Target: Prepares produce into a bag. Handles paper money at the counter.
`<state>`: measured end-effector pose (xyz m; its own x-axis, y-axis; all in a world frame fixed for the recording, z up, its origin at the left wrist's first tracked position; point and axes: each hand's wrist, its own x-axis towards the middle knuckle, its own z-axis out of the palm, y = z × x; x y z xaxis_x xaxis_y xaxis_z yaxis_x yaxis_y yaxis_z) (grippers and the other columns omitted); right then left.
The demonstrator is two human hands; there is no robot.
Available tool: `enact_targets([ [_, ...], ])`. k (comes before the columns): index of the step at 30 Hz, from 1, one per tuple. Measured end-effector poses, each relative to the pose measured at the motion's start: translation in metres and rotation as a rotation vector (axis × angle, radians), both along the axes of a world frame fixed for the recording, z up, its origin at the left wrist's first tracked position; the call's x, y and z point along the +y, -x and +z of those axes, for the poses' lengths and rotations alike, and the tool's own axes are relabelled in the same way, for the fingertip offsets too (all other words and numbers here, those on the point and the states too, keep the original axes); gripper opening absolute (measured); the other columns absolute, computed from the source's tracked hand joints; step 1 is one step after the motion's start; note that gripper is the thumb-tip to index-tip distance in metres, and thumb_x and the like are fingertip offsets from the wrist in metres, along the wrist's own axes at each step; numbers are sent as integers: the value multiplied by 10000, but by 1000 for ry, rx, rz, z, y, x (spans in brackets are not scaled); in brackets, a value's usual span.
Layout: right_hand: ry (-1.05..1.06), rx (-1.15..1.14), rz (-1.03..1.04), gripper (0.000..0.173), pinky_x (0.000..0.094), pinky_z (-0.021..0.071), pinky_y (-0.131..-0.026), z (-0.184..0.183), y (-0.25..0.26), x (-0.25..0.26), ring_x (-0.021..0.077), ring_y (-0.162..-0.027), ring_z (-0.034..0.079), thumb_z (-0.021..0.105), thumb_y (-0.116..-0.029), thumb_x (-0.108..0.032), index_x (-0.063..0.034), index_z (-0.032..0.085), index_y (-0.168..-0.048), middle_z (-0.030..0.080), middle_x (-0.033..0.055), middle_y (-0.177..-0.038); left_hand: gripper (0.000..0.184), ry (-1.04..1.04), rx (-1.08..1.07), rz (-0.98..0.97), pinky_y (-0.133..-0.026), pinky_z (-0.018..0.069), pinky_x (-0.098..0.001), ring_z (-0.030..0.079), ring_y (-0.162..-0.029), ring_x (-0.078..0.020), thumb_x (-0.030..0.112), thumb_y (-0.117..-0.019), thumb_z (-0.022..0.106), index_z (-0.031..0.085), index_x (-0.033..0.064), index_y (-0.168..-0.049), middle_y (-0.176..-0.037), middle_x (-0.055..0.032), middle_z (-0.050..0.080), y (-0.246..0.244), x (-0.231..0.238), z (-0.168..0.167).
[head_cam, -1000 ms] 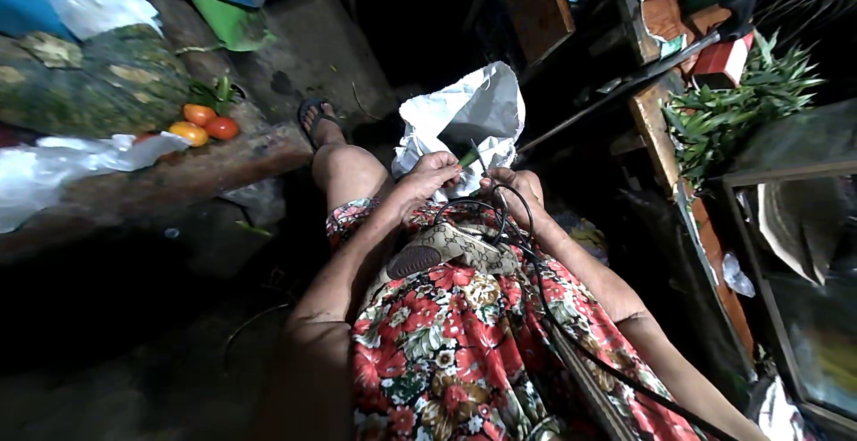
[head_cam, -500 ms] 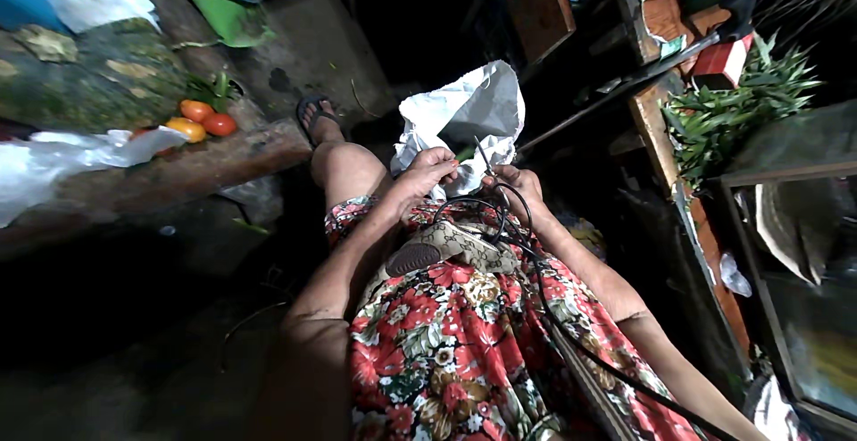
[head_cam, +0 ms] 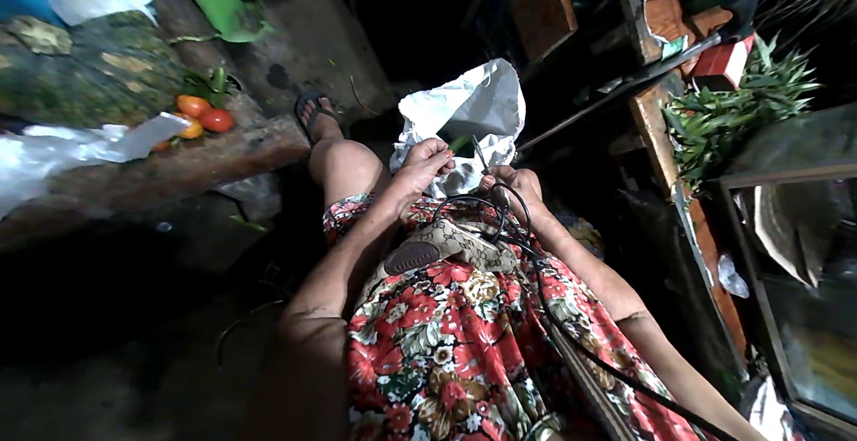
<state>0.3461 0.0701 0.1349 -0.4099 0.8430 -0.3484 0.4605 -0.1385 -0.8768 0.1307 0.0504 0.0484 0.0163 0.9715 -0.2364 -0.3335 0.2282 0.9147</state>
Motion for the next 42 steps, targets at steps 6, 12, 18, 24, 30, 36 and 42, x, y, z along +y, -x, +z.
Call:
enact_targets([
  [6, 62, -29, 9, 241, 229, 553, -736, -2, 2, -2, 40, -769, 644, 614, -1021, -141, 17, 635, -1202, 703, 40, -911, 77, -29, 61, -122, -751, 548, -260, 630, -756, -76, 54, -1015, 585, 612, -10, -1047, -846, -34, 665, -1, -2, 6],
  [12, 54, -34, -16, 203, 222, 549, -680, -2, 3, -2, 36, -716, 642, 620, -1015, -114, 19, 653, -1165, 713, 38, -871, 87, -39, 73, -186, -758, 548, -264, 632, -754, -80, 52, -1018, 579, 615, -17, -1058, -846, -42, 667, -1, -2, 5],
  [18, -16, -42, 23, 207, 199, 541, -744, -1, 1, -2, 7, -760, 632, 652, -983, -77, 40, 665, -1152, 705, 34, -885, 79, -41, 86, -192, -747, 539, -257, 624, -748, -81, 47, -1019, 571, 612, -11, -1052, -832, -39, 658, 0, -3, 5],
  [24, -93, -36, -1, 221, 223, 568, -746, -7, -3, 1, 30, -766, 664, 682, -963, -66, 33, 673, -1161, 726, 48, -901, 80, -22, 67, -145, -738, 539, -260, 624, -748, -87, 47, -1019, 565, 607, -9, -1059, -834, -39, 655, 0, -3, 7],
  [30, -24, -33, -38, 222, 180, 537, -724, 1, 3, -5, -1, -752, 633, 657, -935, 35, 49, 649, -1155, 707, 27, -878, 98, 1, 19, -57, -732, 537, -254, 635, -759, -88, 60, -1035, 539, 601, 10, -1092, -874, -39, 678, 4, -2, 6],
  [36, 12, -45, -6, 225, 206, 545, -758, -4, 2, -3, 17, -783, 640, 695, -951, -63, 26, 656, -1154, 707, 40, -906, 94, -14, 19, -60, -732, 541, -253, 639, -756, -84, 66, -1037, 540, 601, 16, -1088, -871, -31, 684, 3, -1, 3],
  [42, 70, -24, 3, 246, 212, 540, -770, -4, 3, -2, 22, -801, 634, 645, -995, -101, 29, 628, -1203, 699, 45, -933, 95, -33, 20, -95, -720, 533, -248, 627, -742, -79, 57, -1028, 537, 605, 10, -1075, -847, -25, 678, 3, -1, 2],
])
